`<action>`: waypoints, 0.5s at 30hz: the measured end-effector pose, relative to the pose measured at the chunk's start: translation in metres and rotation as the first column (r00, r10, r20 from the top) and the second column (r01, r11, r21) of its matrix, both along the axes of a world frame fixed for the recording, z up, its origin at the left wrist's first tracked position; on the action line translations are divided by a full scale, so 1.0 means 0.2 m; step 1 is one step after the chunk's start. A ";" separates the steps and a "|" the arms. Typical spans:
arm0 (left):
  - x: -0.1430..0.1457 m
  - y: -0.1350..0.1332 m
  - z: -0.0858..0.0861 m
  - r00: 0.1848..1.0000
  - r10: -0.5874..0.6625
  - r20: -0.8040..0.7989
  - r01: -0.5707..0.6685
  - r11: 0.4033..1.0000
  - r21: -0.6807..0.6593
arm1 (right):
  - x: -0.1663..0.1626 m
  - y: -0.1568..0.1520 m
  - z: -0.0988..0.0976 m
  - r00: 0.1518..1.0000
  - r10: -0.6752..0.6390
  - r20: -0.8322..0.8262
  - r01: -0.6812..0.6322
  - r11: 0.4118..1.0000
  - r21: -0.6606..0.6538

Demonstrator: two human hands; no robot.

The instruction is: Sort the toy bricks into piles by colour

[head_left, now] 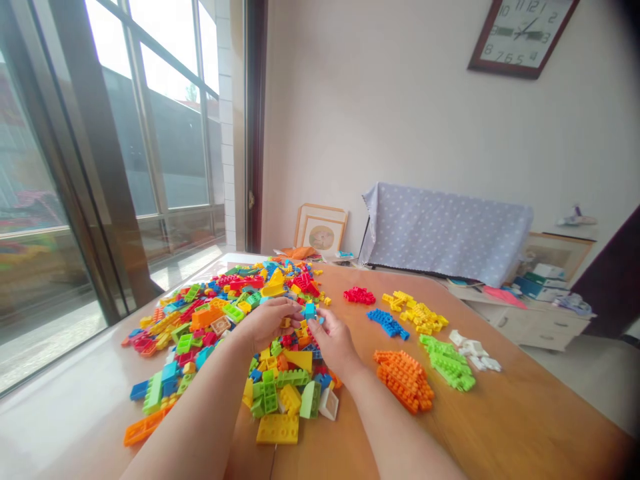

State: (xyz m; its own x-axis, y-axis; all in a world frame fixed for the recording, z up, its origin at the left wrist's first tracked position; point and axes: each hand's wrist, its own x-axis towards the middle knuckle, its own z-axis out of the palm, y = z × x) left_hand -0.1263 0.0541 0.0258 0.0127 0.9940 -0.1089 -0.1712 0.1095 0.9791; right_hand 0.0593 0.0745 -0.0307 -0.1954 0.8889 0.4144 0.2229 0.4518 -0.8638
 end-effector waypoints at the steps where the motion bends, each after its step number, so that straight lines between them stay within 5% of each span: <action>1: 0.00 0.00 0.00 1.000 0.016 -0.022 -0.015 1.000 0.007 | 0.00 0.01 -0.01 1.000 0.006 -0.007 -0.006 1.000 0.000; 9: -0.01 0.02 -0.03 0.993 -0.011 -0.120 0.035 0.980 0.195 | 0.01 0.05 -0.06 0.999 -0.015 0.044 0.015 1.000 0.005; 15: -0.01 0.01 -0.02 0.985 -0.019 -0.172 0.054 0.978 0.201 | 0.02 0.06 -0.06 0.990 -0.065 0.126 0.062 0.998 0.030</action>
